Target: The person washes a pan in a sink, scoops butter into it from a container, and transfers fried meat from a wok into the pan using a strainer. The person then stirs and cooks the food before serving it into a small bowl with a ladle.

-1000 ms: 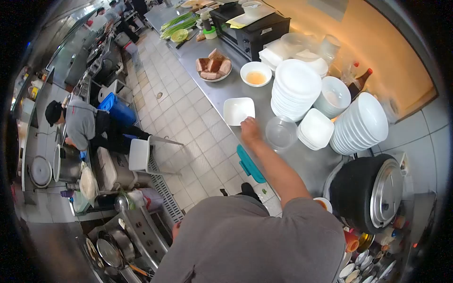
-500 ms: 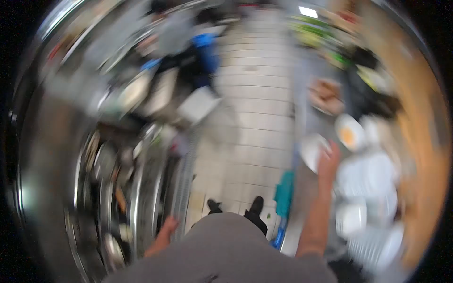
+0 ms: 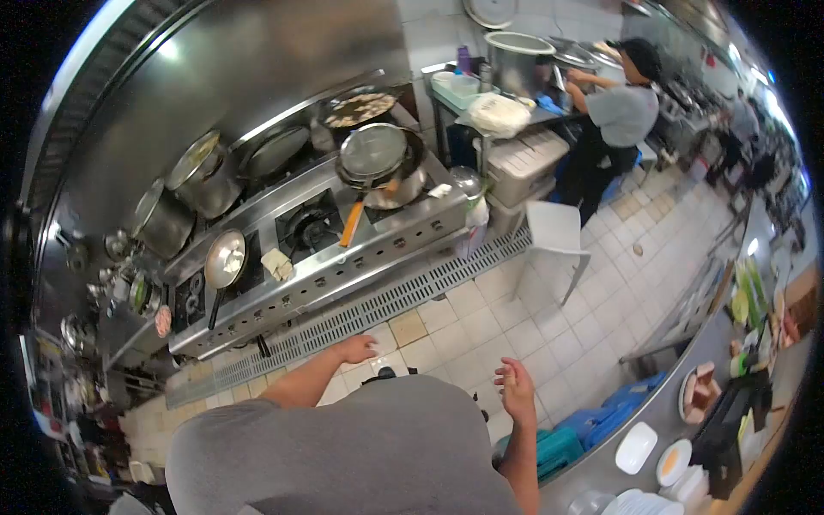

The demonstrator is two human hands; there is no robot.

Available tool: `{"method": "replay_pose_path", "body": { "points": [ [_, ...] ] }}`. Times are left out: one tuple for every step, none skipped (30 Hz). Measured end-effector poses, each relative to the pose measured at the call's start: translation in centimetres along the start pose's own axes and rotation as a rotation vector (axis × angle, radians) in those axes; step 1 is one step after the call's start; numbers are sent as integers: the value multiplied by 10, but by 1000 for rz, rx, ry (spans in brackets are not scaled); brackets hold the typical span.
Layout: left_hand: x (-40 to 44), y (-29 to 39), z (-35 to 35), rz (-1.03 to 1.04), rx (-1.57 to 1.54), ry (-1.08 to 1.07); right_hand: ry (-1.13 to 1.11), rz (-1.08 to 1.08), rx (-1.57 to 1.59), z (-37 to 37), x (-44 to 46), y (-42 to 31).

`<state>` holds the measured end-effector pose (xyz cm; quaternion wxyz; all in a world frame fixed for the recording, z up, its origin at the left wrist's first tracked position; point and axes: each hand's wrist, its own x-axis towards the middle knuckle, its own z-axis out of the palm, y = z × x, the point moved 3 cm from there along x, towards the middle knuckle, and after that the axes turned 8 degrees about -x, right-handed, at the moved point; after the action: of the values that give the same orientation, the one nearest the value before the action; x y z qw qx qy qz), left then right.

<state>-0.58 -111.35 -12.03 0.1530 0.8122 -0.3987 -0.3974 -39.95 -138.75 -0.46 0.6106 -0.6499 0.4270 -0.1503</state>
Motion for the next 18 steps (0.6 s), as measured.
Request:
{"method": "replay_pose_path", "body": {
  "points": [
    [-6, -54, -2, -108, -29, 63, -79, -29, -93, 20, 11, -7],
    [-18, -114, -2, -229, -126, 151, -159, -54, -184, 41, 21, -14],
    [-40, -160, -7, -189, -108, 266, -167, -67, -207, 58, 33, -22],
    [-34, -269, 17, -140, -77, 342, -223, -76, -317, 77, 46, -29],
    [-70, -290, 7, -394, -236, 378, -278, -75, -429, 95, 56, -33],
    [-110, -300, -1, -654, -550, 392, -286, -69, -450, 114, 61, -36],
    [-144, -310, -11, -689, -378, 323, -295, -11, -335, 137, 69, -44],
    [-162, -364, 3, -772, -383, 340, -299, 34, -214, 161, 87, -56],
    [-182, -413, 25, -859, -379, 357, -355, 42, -128, 189, 102, -65],
    [-205, -413, 25, -798, -208, 184, -410, 57, -33, 219, 116, -72],
    [-229, -411, 22, -732, -36, 15, -476, 83, 80, 253, 131, -85],
    [-250, -428, 36, -859, -341, 185, -541, 109, 196, 290, 147, -100],
    [-261, -440, 50, -965, -657, 354, -585, 120, 262, 328, 168, -109],
    [-260, -433, 45, -959, -663, 350, -622, 130, 319, 361, 190, -120],
    [-267, -414, 45, -1001, -737, 347, -632, 173, 365, 391, 209, -139],
    [-269, -403, 47, -1045, -806, 338, -637, 221, 413, 415, 225, -156],
    [-263, -407, 60, -1046, -809, 320, -632, 265, 508, 433, 240, -170],
    [-250, -414, 73, -765, -757, 406, -631, 304, 606, 447, 254, -184]
  ]
}}
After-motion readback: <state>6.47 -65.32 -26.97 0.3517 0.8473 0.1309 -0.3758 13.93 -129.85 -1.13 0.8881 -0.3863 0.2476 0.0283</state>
